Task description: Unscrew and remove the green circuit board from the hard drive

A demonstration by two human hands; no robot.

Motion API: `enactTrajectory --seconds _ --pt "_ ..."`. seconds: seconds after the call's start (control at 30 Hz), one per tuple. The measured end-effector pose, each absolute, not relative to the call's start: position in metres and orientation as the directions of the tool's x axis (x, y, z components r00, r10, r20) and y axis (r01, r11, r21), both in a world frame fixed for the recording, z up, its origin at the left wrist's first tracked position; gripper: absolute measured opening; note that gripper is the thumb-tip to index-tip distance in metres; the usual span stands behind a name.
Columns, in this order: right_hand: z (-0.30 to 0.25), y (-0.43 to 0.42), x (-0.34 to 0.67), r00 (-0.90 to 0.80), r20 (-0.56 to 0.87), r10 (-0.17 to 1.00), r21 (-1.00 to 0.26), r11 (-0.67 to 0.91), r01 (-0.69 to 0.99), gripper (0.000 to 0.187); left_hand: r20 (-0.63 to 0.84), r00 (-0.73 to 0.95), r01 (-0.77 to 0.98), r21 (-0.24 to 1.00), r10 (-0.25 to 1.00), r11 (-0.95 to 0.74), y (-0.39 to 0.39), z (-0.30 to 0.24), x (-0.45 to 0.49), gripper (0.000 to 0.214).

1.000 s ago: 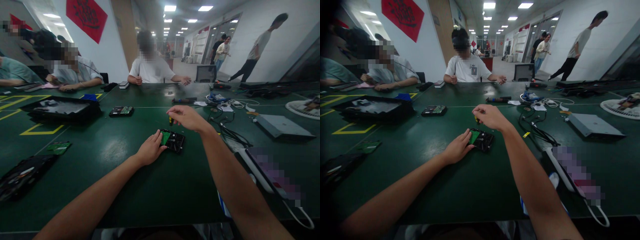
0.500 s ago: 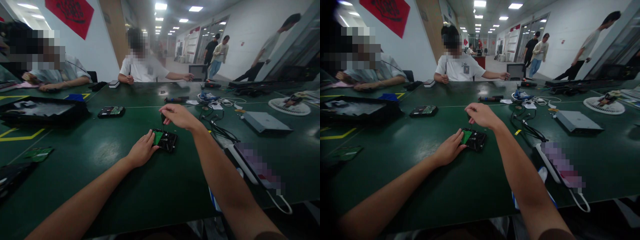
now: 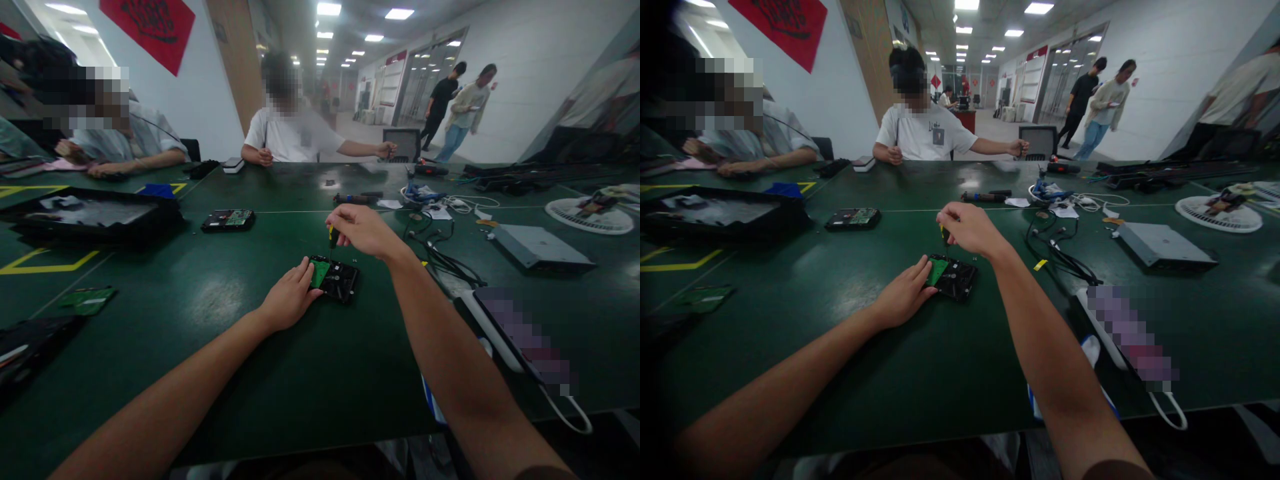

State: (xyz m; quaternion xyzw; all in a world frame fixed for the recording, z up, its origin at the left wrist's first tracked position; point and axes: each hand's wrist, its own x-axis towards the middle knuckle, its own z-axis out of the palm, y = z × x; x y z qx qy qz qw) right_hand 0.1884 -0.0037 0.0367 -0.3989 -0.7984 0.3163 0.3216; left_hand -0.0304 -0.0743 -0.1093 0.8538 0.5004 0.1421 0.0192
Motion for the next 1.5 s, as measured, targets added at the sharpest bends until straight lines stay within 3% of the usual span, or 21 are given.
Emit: enactTrajectory --seconds 0.13,0.4,0.7,0.93,1.37,1.5 --pt "0.034 -0.001 0.189 -0.455 0.235 0.859 -0.804 0.435 0.406 0.024 0.206 0.464 0.851 0.167 0.862 -0.498 -0.074 -0.108 -0.03 0.073" --pt "0.038 -0.002 0.189 -0.392 0.294 0.871 -0.713 0.474 0.517 0.019 0.217 0.474 0.845 0.16 0.854 -0.51 -0.076 -0.104 -0.03 0.071" --pt "0.041 -0.008 0.186 -0.484 0.217 0.847 -0.789 0.444 0.424 0.028 0.218 0.464 0.853 0.152 0.859 -0.499 -0.076 -0.102 -0.029 0.073" --pt "0.045 -0.008 0.189 -0.429 0.28 0.859 -0.686 0.491 0.536 0.023 0.224 0.467 0.847 0.166 0.855 -0.506 -0.076 -0.103 -0.03 0.073" --pt "0.043 -0.009 0.186 -0.469 0.208 0.859 -0.764 0.442 0.471 0.026 0.215 0.461 0.854 0.156 0.861 -0.497 -0.076 -0.102 -0.029 0.073" --pt "0.042 -0.006 0.187 -0.467 0.252 0.848 -0.716 0.488 0.5 0.025 0.222 0.466 0.849 0.162 0.856 -0.504 -0.077 -0.102 -0.029 0.072"
